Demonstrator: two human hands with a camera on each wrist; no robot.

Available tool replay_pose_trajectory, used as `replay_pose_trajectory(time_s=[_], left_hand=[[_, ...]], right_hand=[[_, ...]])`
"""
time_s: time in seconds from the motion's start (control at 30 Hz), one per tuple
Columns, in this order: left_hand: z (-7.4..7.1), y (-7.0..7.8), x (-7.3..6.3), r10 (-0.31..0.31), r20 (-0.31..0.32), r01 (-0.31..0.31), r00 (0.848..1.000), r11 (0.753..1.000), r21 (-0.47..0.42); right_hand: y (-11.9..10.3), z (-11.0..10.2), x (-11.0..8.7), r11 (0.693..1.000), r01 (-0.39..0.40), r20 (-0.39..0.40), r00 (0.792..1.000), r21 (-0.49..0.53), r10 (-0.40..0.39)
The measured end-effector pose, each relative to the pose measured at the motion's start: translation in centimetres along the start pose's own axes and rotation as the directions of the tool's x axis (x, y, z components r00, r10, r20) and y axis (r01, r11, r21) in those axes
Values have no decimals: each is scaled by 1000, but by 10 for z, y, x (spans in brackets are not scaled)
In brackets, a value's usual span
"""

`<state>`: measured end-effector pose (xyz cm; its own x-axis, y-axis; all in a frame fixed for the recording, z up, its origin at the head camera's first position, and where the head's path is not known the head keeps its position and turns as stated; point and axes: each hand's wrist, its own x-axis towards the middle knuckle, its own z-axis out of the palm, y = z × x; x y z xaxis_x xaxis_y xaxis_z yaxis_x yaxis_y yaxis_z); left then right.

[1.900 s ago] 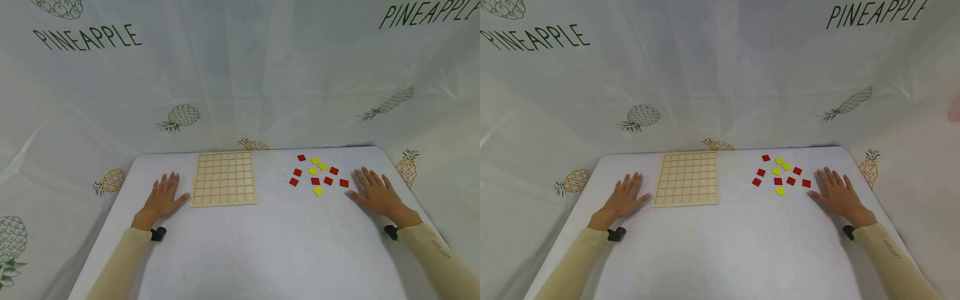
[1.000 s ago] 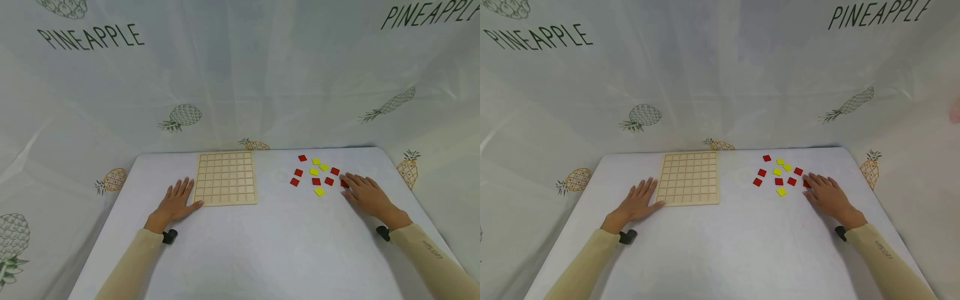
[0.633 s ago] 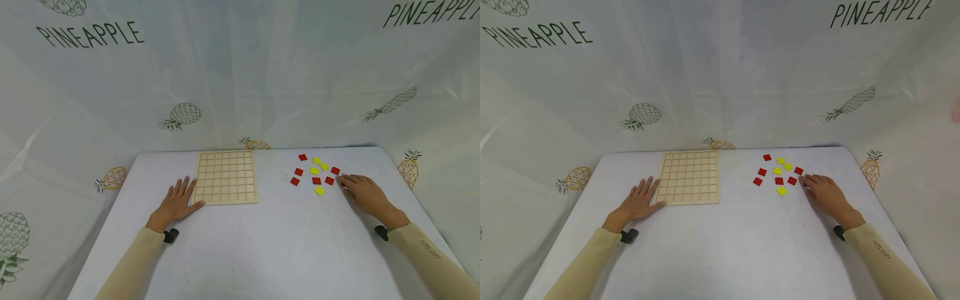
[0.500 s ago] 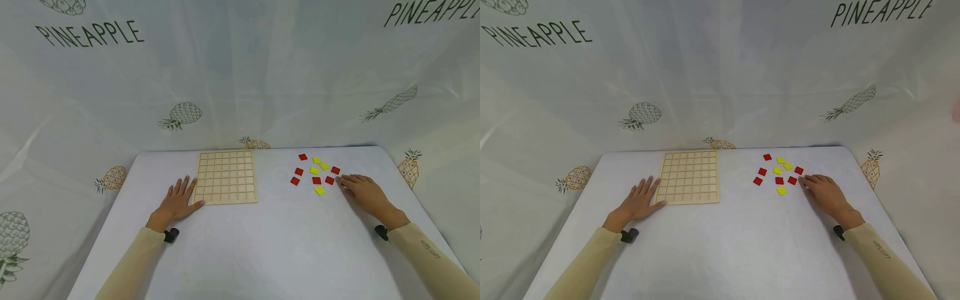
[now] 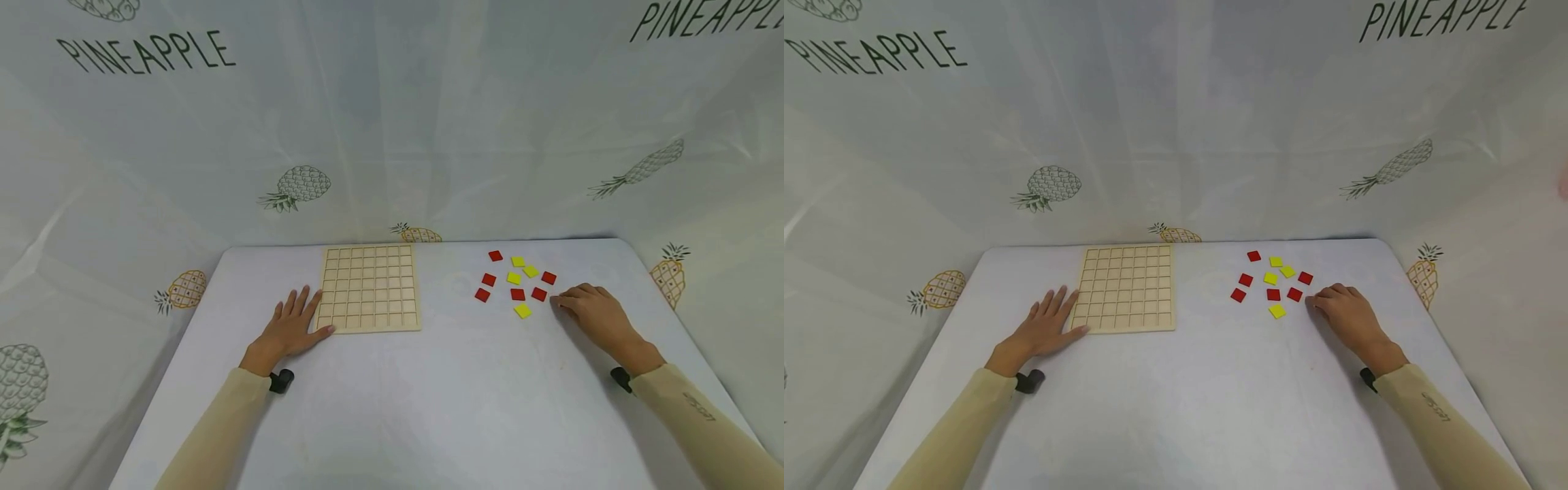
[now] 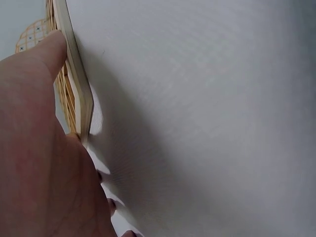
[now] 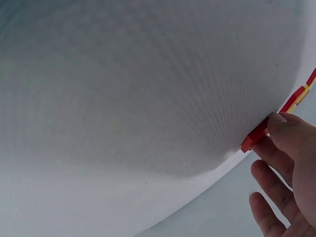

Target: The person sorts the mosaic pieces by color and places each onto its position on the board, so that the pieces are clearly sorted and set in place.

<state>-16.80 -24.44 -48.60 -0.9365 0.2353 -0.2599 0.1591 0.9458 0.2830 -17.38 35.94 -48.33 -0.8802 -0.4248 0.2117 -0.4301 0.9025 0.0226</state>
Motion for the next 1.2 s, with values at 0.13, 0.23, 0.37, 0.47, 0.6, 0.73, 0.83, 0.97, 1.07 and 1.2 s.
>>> replay_pose_trajectory(time_s=[0.13, 0.23, 0.37, 0.47, 0.6, 0.73, 0.83, 0.97, 1.07, 1.2], left_hand=[[-1, 0, 1, -10, 14, 10, 1000, 1000, 11], [0, -1, 2, -11, 19, 10, 1000, 1000, 16], [-1, -2, 4, -3, 23, 3, 1000, 1000, 2], [-1, -3, 3, 7, 30, -6, 1000, 1000, -10], [-1, -7, 3, 17, 38, -16, 999, 999, -29], [-3, -8, 4, 13, 57, -10, 998, 998, -56], [-5, -7, 5, 10, 74, -5, 997, 998, -66], [-4, -7, 7, -1, 93, 4, 996, 999, -34], [-2, -9, 9, -2, 97, 5, 995, 1000, -26], [3, -16, 13, 7, 88, -4, 996, 999, -35]], right_hand=[[-1, -3, 1, 1000, 1, 21, 1000, -16, -1], [-2, -4, 1, 1000, 6, 26, 1000, -24, -5], [-3, -4, 0, 999, -2, 16, 1000, -36, 3], [-4, -6, 0, 999, -4, -7, 1000, -35, 4], [-10, -12, 5, 1000, 11, -46, 999, -11, -12], [-18, -20, 14, 999, 40, -97, 995, 15, -38], [-25, -25, 20, 996, 81, -156, 985, 21, -77], [-38, -30, 31, 991, 130, -216, 969, 38, -119], [-50, -33, 40, 987, 141, -211, 970, 75, -122], [-66, -32, 53, 983, 147, -185, 975, 108, -126]])
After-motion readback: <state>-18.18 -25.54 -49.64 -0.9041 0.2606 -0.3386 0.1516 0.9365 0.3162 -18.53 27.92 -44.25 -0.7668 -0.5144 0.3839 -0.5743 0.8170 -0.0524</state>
